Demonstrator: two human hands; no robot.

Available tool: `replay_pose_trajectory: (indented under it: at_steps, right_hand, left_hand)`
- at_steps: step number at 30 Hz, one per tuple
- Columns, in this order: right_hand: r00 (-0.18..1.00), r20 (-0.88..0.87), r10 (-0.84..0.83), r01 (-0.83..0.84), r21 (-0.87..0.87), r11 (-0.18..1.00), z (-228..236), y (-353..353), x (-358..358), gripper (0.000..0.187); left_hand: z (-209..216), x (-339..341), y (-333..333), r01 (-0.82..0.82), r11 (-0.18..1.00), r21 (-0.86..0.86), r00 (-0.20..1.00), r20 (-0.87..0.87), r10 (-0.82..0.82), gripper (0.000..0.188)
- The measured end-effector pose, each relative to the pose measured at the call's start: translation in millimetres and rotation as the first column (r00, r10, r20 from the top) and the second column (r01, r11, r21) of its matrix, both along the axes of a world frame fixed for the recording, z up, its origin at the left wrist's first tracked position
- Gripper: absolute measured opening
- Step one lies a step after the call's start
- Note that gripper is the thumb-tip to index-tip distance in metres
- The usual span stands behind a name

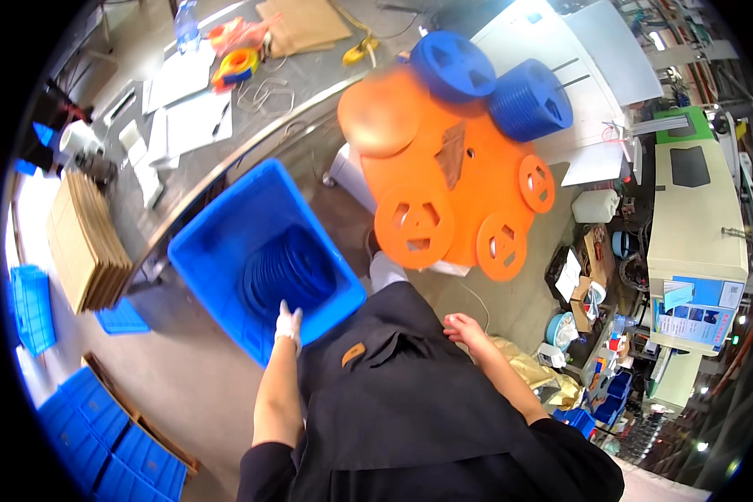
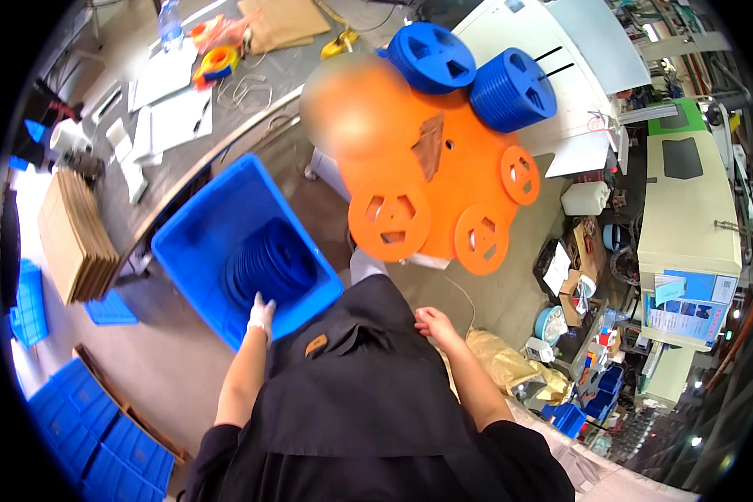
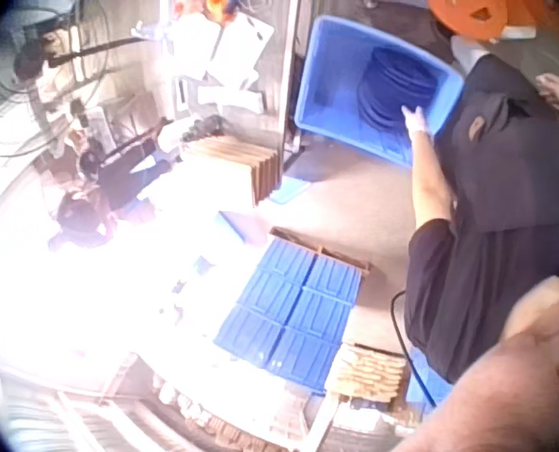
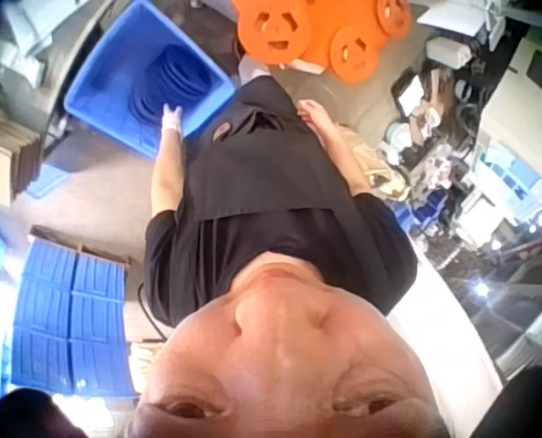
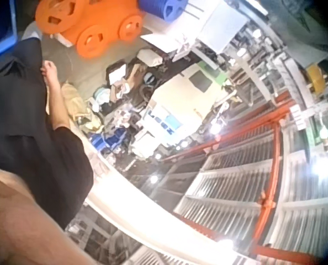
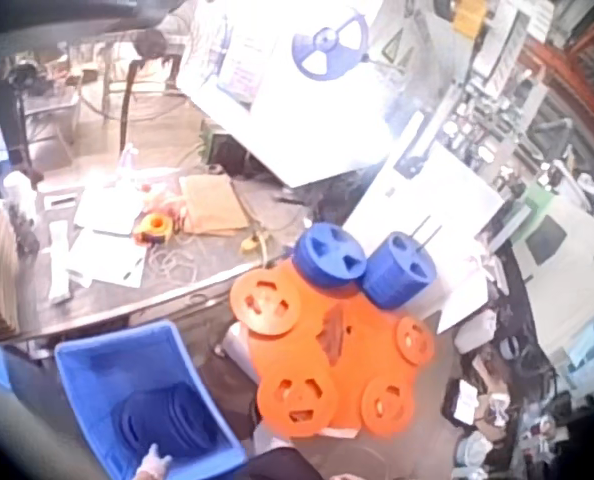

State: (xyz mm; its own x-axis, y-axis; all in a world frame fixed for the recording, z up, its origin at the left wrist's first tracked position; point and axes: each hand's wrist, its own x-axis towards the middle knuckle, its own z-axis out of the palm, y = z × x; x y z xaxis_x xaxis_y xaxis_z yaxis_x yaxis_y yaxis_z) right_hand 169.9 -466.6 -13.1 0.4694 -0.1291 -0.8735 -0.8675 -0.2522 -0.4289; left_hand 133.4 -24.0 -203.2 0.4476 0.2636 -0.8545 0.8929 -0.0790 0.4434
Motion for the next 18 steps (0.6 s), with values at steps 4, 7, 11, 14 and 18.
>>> replay_pose_trajectory:
  at_steps: [4,7,11,14,18]
  right_hand:
    - [0.996,-0.052,-0.077,0.082,0.111,0.990,-23,-28,84,0.039]
    - [0.987,0.009,-0.163,0.160,0.124,0.979,-58,-50,184,0.038]
    - [0.975,0.188,-0.116,0.083,0.173,0.981,-132,-39,348,0.030]
    - [0.922,0.386,0.038,-0.066,0.058,0.996,-164,-27,485,0.028]
    - [0.568,0.725,0.390,-0.103,-0.407,0.908,-173,10,657,0.065]
  left_hand:
    - [12,-3,1,-0.121,0.988,-0.092,0.993,-0.009,0.120,0.061]
    - [43,15,-12,-0.154,0.988,-0.008,0.981,-0.123,0.152,0.054]
    - [0,-41,-50,-0.212,0.965,0.153,0.973,-0.061,0.223,0.045]
    - [43,15,-125,-0.216,0.975,0.055,0.961,-0.165,0.223,0.044]
    - [72,59,-190,-0.020,0.996,0.082,0.983,-0.181,0.035,0.041]
